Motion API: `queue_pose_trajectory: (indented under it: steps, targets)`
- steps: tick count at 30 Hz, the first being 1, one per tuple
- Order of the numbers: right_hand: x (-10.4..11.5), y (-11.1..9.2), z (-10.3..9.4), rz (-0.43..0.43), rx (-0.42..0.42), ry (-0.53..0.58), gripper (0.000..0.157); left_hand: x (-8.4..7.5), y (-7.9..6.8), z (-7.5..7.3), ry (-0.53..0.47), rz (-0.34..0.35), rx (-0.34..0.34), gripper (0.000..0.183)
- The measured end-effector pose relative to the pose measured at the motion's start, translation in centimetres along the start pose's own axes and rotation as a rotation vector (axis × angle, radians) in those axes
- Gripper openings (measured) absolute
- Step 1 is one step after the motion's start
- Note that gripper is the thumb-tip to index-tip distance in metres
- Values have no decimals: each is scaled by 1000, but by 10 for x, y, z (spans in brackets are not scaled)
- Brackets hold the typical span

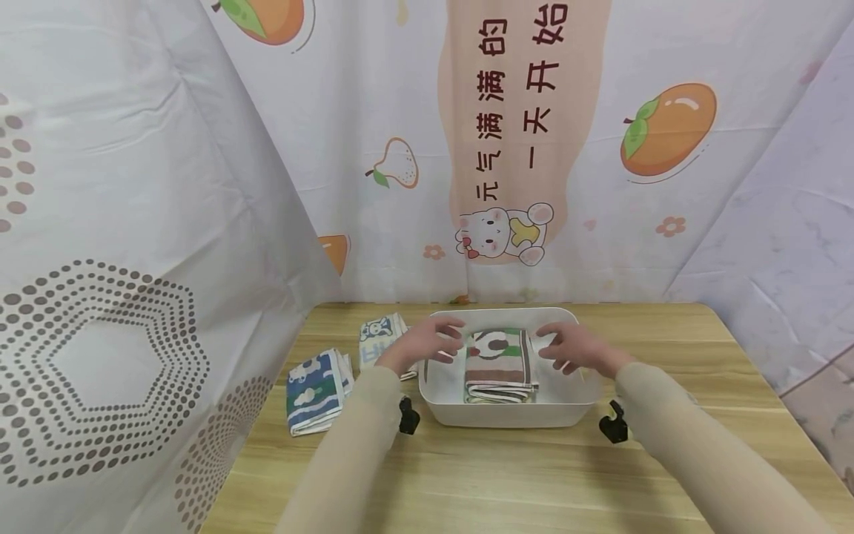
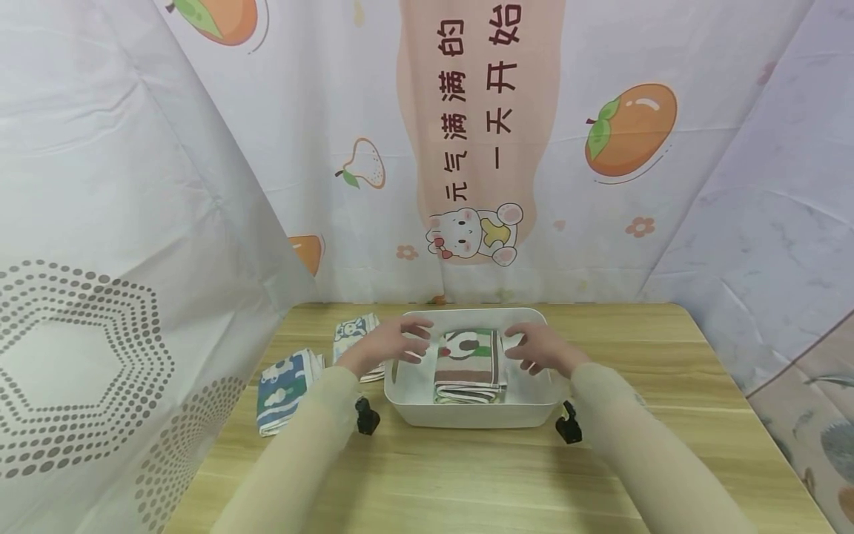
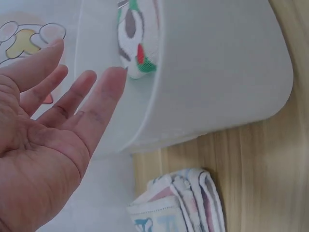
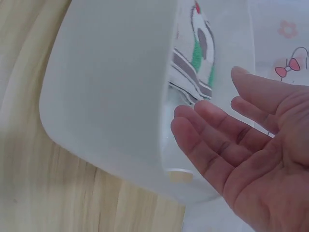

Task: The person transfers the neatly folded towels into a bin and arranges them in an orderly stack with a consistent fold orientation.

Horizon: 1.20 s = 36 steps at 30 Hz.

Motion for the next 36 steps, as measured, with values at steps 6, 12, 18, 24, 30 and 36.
queue_pose_trajectory:
  steps: [6,12,18,24,30,36]
  targets:
    - [0,-8,-12,2,-18,44,57,1,-8,-16,-52,0,-63,45]
    - [-5,-16,-24,-6,-25,117,58,5,-18,-32,-96,-16,-144,41]
    - [-10,-23,-38,-38,-73,165,54,18,-27,-47,-130,-27,-237,38]
    - [-21,-27,-49,-50,-107,193,51,30,-36,-55,-167,-21,-297,41]
    - [-27,-31,-55,-30,-141,219,51,45,-41,-54,-210,-69,-294,41]
    - [-32,-34,-57,-24,-153,239,49,62,-41,-49,-278,-128,-259,44]
Point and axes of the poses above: each hand's wrist, its own y-axis towards the middle knuckle, its own z-axis out of the palm, x = y × z, the point moved 9 cm from there along y, towards the middle knuckle, and after that the axes turned 9 degrees about x, right-handed, at the moved point
